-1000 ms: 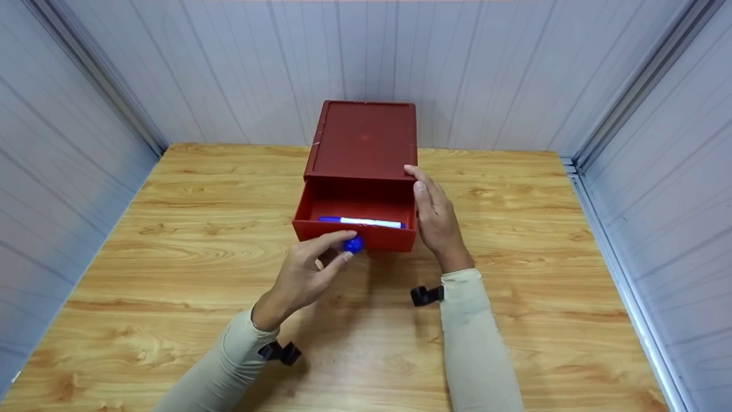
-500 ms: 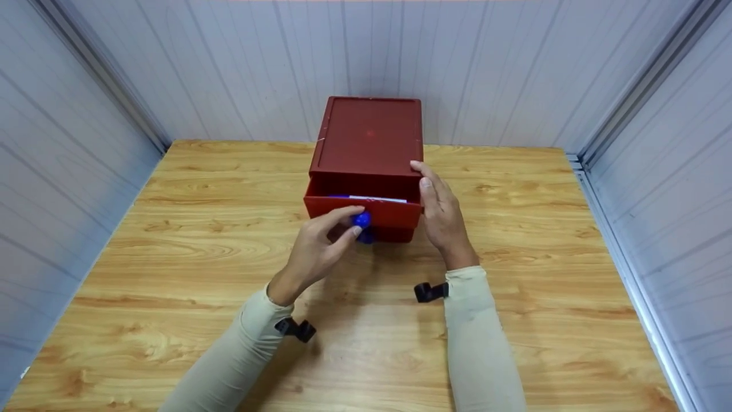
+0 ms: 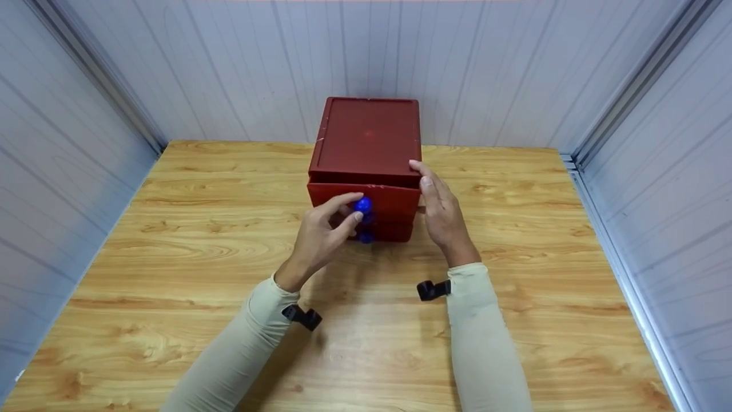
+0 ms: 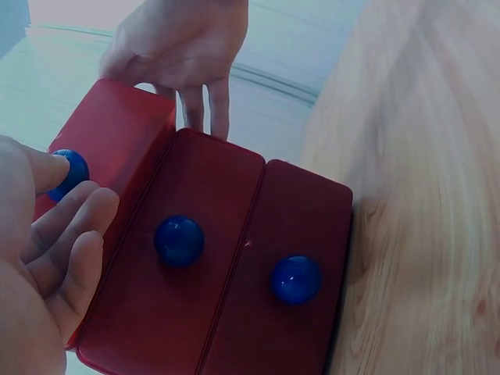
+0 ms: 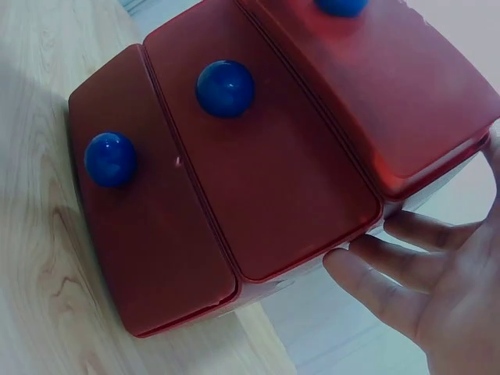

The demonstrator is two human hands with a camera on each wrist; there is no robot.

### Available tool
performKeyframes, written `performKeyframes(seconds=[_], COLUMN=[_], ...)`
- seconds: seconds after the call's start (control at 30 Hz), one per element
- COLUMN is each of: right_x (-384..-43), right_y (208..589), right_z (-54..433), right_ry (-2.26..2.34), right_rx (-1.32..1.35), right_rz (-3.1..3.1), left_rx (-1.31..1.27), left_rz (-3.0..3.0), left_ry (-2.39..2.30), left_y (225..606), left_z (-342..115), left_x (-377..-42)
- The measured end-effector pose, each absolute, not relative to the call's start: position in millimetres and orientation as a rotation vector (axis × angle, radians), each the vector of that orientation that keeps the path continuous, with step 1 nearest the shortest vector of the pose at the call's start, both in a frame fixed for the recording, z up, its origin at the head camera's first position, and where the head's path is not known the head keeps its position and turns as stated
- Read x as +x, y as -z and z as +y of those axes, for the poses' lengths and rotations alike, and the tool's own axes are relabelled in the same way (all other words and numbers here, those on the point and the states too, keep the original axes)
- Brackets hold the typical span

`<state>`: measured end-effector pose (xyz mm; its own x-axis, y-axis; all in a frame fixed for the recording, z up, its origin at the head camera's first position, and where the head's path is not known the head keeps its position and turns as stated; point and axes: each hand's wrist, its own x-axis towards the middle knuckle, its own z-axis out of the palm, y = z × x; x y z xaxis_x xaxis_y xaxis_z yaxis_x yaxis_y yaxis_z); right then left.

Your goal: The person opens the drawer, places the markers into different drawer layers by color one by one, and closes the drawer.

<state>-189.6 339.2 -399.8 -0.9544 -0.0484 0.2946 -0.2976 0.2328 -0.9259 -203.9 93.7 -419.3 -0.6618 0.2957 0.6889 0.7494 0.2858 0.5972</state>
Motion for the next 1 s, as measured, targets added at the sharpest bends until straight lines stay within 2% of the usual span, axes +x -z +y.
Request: performKeyframes(seconds=[0.6, 1.0], right_x=[-183, -185], right_y=[398, 403], right_z=[341, 331], right_ry=[-1.628, -1.517], right_rx=[0.281, 0.200], right_rz=[-2.357, -2.407], left_rx=[-0.868, -0.716], left_rz=[-2.128, -2.157], left_ry=[1.455, 1.528], left_y=[424, 427], left_z=[100, 105], left_x=[-210, -211])
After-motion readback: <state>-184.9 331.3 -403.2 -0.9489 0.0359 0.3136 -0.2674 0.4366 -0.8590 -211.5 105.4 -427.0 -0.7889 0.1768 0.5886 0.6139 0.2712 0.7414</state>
